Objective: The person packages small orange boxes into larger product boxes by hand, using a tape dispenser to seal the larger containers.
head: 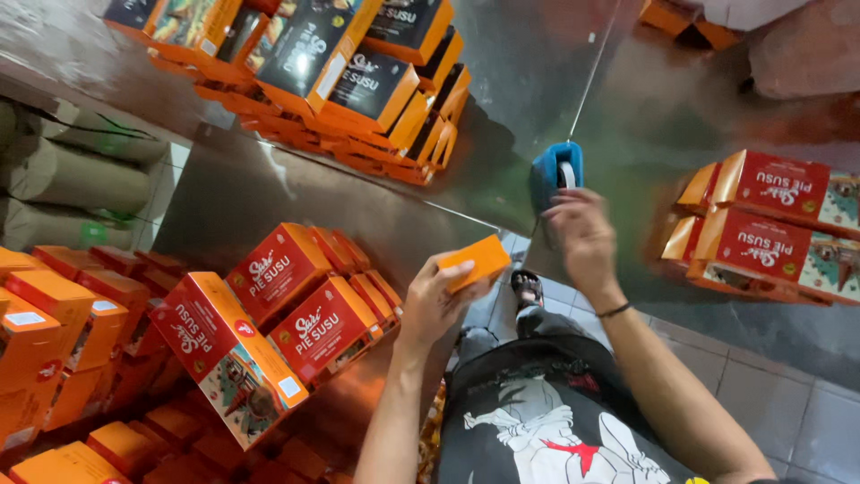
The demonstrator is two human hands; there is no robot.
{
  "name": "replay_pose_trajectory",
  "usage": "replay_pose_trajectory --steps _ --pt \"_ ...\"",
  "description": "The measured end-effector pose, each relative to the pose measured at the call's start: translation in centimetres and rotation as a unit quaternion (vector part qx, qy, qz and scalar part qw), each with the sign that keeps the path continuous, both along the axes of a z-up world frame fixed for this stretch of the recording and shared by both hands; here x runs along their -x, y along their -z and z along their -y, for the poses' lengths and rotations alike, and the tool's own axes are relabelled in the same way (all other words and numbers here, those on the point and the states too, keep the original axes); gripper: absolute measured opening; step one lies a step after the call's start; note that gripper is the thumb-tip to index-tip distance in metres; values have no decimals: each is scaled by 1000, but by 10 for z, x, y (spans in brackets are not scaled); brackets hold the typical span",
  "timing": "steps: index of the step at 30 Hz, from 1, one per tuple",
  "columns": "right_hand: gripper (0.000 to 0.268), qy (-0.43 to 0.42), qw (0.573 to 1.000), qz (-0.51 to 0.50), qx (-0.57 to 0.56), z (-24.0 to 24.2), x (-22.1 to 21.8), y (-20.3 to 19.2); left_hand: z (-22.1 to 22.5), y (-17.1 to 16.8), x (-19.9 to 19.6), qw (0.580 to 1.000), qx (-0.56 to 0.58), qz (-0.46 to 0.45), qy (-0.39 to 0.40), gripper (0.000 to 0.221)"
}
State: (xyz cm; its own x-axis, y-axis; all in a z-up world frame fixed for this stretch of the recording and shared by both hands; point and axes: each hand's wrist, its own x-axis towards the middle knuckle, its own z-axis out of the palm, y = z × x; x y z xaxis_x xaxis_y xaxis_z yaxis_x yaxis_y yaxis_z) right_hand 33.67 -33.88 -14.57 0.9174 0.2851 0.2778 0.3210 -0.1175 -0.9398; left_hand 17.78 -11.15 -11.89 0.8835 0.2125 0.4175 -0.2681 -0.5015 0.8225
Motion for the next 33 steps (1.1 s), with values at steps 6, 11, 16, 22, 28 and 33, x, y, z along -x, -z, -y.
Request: replay_pose_trajectory --steps 6,11,16,22,28,33 --pt "54 106 866 -340 352 39 -35 95 2 38 1 994 14 53 -93 28" --pt "28 168 914 -323 180 56 -16 117 4 51 6 991 44 47 -115 27" --pt "33 176 885 -342 262 68 9 122 11 52 7 989 53 52 -130 29" --pt "36 107 878 -167 436 64 9 98 4 8 14 997 -4 28 -73 35" --pt "54 -84 943 -321 0 -31 67 -21 12 57 29 996 45 24 -71 16" --pt "96 -86 888 -451 24 -69 77 -11 17 33 26 996 58 40 -59 14"
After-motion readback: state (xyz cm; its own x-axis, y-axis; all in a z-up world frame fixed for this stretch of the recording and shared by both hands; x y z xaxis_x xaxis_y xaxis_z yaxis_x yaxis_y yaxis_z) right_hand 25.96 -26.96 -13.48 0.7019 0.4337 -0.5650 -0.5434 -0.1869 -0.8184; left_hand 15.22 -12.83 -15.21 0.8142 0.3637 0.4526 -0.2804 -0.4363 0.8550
